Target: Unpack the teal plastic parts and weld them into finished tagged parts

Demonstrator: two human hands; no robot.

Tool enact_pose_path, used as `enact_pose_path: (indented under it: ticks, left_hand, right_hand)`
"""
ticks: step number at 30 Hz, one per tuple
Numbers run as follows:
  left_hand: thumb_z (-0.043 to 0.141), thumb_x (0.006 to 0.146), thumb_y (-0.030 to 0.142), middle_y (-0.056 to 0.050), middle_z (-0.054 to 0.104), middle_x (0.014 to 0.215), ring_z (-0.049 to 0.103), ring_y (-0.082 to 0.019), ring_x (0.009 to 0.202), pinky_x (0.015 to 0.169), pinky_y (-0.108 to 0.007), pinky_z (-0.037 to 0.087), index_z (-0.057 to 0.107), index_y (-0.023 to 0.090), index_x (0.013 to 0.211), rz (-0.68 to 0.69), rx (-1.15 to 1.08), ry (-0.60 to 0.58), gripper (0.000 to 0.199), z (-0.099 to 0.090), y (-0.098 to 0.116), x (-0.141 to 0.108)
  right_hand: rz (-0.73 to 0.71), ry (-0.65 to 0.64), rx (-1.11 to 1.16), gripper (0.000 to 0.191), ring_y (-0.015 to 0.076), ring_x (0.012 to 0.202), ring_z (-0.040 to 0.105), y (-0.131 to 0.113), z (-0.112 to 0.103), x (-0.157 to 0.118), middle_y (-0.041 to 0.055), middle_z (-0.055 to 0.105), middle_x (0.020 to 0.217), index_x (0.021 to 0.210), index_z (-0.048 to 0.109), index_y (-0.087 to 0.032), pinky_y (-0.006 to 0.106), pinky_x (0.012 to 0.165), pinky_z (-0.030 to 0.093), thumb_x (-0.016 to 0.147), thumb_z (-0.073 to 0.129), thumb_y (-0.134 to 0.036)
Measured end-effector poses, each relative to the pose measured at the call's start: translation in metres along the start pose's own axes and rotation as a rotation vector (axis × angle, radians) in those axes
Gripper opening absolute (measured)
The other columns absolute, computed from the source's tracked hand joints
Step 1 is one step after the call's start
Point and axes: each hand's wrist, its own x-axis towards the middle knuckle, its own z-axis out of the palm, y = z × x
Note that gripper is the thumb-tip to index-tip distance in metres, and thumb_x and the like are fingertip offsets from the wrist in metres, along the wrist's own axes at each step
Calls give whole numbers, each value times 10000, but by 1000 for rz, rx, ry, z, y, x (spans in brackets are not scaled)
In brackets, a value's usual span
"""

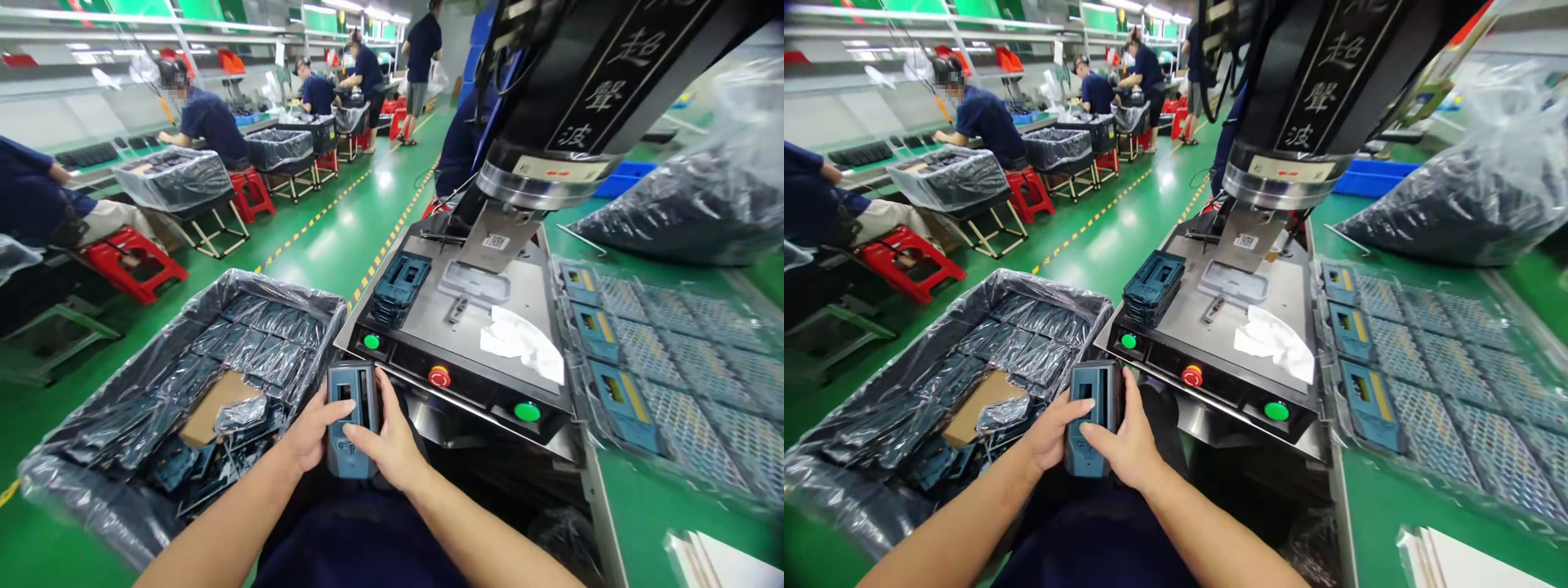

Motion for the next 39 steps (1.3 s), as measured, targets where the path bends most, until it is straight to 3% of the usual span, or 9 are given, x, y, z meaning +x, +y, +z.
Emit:
enact_pose_path:
  ticks: [6,10,16,22,27,30,32,36,39]
  left_hand:
    - [820,655,258,-126,752,920,715,-309,898,852,-430,546,668,129,1094,28,-78,27,482,6,7,6]
    - [804,683,281,-101,757,861,721,-301,882,857,-444,549,655,139,1106,138,-192,119,470,6,4,11]
    - [810,707,280,-102,749,1015,705,-268,964,929,-405,528,658,160,1159,224,-221,94,492,12,1,9]
    - [820,715,308,-71,706,1167,630,-243,1147,1064,-369,440,589,234,1297,392,-269,90,631,14,-4,3]
    - [836,665,253,-68,745,1014,685,-258,1032,984,-381,493,671,185,1093,253,-347,147,463,1,-5,9]
    - [801,668,338,-109,757,882,710,-299,942,915,-415,524,716,128,908,44,-405,-4,330,-19,-2,11]
    - [792,645,429,-131,757,846,713,-325,919,889,-437,530,733,110,898,-39,-426,-172,412,-36,-3,10]
    - [794,623,471,-118,759,785,724,-322,878,869,-433,533,757,112,901,-43,-453,-333,456,-61,-17,9]
    - [777,646,458,-126,756,750,725,-341,868,883,-473,519,765,108,864,-55,-447,-373,413,-64,-25,9]
  right_hand:
    - [-67,-6,46,1002,273,1402,386,-4,-4,0,135,375,1532,1542,135,-242,495,1167,286,759,708,-487]
    - [-50,-25,8,1044,300,1353,450,1,-2,-2,141,405,1508,1535,157,-242,501,1124,360,705,748,-464]
    - [-110,188,-285,880,324,1298,500,4,4,2,129,504,1426,1467,330,-226,515,1107,394,687,713,-364]
    - [-404,212,-726,883,360,1292,489,-3,3,16,162,482,1419,1517,257,-221,574,1071,423,747,678,-325]
    - [-628,51,-940,922,403,1231,518,-13,16,11,202,486,1403,1558,180,-210,604,972,479,781,664,-325]
    - [-657,-113,-833,998,399,1203,538,-25,18,4,183,503,1406,1571,111,-216,598,958,480,774,686,-382]
    - [-626,-152,-676,855,332,1136,592,-32,18,1,130,586,1319,1563,139,-267,537,940,507,854,610,-347]
    - [-481,52,-429,401,219,973,639,-35,23,8,60,650,1098,1334,498,-327,413,863,544,937,509,-268]
    - [-412,200,-406,490,283,1133,572,-30,28,17,101,581,1251,1268,539,-273,480,957,497,813,690,-376]
